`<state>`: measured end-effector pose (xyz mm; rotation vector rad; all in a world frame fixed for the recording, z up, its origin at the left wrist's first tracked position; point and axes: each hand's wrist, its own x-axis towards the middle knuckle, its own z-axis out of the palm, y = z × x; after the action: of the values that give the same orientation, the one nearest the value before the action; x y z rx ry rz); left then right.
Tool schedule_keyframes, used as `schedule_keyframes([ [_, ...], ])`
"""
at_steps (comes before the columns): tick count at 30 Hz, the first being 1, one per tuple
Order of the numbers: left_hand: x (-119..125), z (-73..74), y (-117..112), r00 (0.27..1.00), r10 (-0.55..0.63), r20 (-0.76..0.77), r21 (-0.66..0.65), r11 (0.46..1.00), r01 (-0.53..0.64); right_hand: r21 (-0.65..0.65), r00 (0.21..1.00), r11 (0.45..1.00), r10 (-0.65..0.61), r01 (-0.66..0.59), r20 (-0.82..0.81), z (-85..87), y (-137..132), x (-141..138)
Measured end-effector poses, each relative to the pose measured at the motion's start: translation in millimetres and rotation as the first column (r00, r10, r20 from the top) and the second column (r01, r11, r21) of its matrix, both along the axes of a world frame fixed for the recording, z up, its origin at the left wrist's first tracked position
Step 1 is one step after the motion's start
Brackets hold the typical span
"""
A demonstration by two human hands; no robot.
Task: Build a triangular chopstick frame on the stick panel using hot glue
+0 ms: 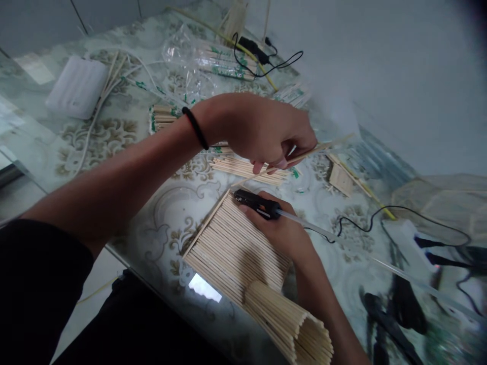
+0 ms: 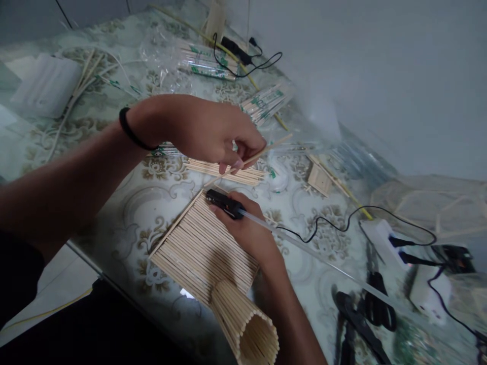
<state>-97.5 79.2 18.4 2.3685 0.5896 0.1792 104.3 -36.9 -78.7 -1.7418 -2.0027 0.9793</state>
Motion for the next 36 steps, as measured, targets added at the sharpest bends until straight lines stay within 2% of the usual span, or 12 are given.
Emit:
schedule_keyframes([
  [6,0,-6.7,3,0.997,-0.061,0.037,-0.027,0.998,0.062,0.029,0.999,1.000,-0.006,0.007,-0.048,-0.6,0,-2],
  [10,-2,-3.5,0,0.995,-0.087,0.055,-0.046,0.995,0.089,0.017,0.999,0.999,-0.041,0.042,-0.030,-1.7,0,-2],
  [15,-1,1.7,-3,0.996,-0.081,0.031,-0.088,0.993,0.083,0.000,0.998,0.998,-0.057,0.057,-0.031,-3.8,-1,-1],
  [23,2,0.7,-4,0.997,-0.035,-0.065,-0.101,0.994,0.028,-0.004,0.999,1.000,0.003,-0.003,-0.042,-0.1,0,-2],
  [31,0,6.0,-7,0.998,-0.055,-0.027,-0.080,0.995,0.053,-0.038,0.999,0.999,-0.025,0.024,-0.020,-2.2,0,1],
  [36,-1,3.7,-4,0.998,-0.054,-0.042,-0.067,0.996,0.051,-0.011,0.999,1.000,-0.004,0.004,-0.050,-0.8,0,1],
])
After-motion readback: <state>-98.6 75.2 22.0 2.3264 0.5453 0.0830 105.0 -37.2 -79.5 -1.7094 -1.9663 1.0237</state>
